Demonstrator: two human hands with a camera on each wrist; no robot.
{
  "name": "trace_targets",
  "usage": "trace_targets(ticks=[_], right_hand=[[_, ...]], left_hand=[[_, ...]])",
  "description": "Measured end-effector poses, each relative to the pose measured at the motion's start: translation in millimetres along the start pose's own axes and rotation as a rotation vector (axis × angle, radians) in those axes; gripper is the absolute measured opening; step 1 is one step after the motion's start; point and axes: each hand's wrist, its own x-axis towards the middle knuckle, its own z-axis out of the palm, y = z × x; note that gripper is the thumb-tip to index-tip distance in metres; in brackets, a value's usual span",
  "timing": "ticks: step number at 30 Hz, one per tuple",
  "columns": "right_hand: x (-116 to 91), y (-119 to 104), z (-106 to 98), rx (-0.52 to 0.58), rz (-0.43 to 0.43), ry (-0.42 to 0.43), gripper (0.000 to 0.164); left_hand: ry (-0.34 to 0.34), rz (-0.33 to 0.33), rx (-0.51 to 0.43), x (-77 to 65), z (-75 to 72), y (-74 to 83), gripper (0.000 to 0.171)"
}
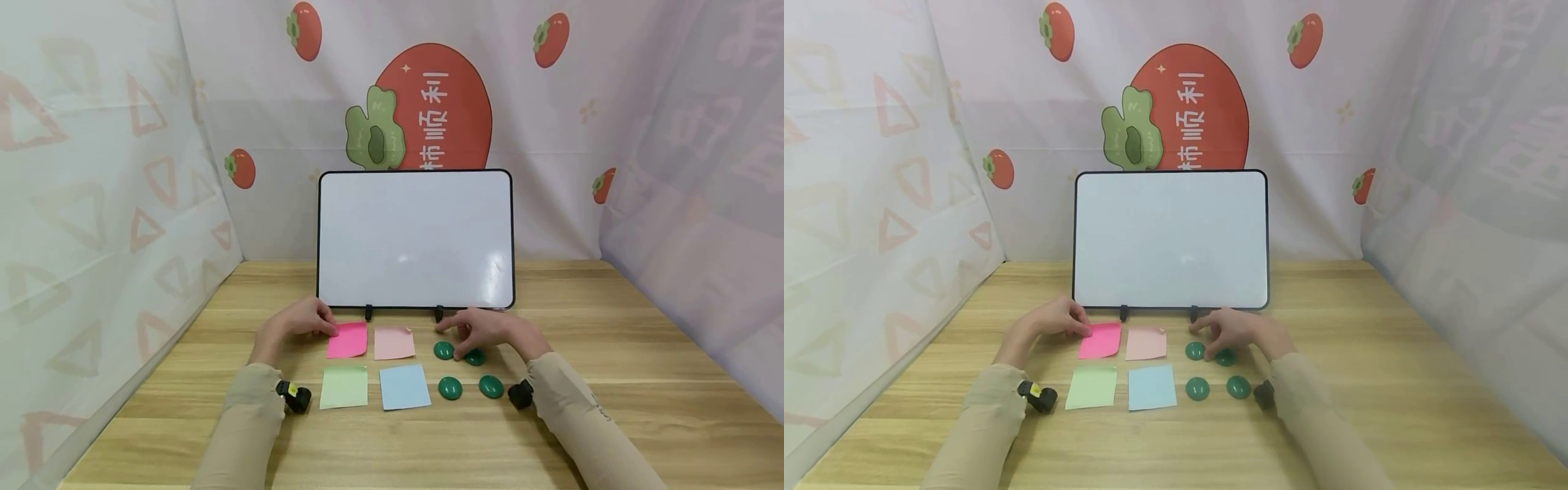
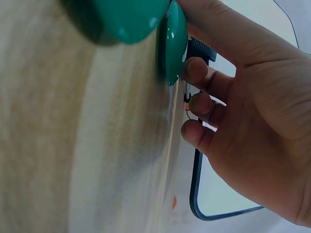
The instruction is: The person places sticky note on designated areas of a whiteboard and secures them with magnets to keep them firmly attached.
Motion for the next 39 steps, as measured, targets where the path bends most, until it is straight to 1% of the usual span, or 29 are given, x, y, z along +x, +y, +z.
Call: trace_targets(ticks=[6,10,14,20,23,26,29,33,36,39], right_hand=[[2.9,0.4,0.1,-0.024,-0.036,-0.005,0.048],[3.7,-3.8,-0.2,-0.003,-0.049,-0.021,0.041],[1.8,-9.4,-1.5,-0.007,-0.05,-0.01,0.033],[-2.4,-16.2,-2.5,-0.011,-0.053,0.009,0.03],[-3.7,-17.9,-2.0,-0.024,-0.067,0.024,0.03],[-4.9,-18.8,-2.3,-0.038,-0.089,0.049,0.03],[-5.8,-19.2,-3.4,-0.058,-0.117,0.081,0.031],[-5.2,-19.5,-4.7,-0.068,-0.151,0.121,0.033],[-4.2,-20.2,-5.6,-0.057,-0.172,0.149,0.033],[-2.8,-20.6,-6.6,-0.058,-0.201,0.173,0.033]], left_hand=[[0.005,0.013,0.006,-1.8,-0.6,0.1,0.011],[0.004,0.008,0.002,-3.5,-0.8,1.1,0.011],[0.0,0.008,0.002,-3.8,-0.7,2.3,0.012],[0.004,0.014,0.012,-4.5,-1.1,6.4,0.012],[0.008,0.004,-0.003,-5.4,-1.2,8.0,0.01],[0.026,0.0,-0.044,-6.1,-1.9,9.2,0.009],[0.058,0.027,-0.075,-6.6,-3.6,9.7,0.009],[0.113,0.084,-0.076,-6.4,-6.6,9.5,0.013],[0.142,0.098,-0.085,-5.8,-8.3,8.7,0.014],[0.156,0.101,-0.099,-5.8,-9.2,8.3,0.014]])
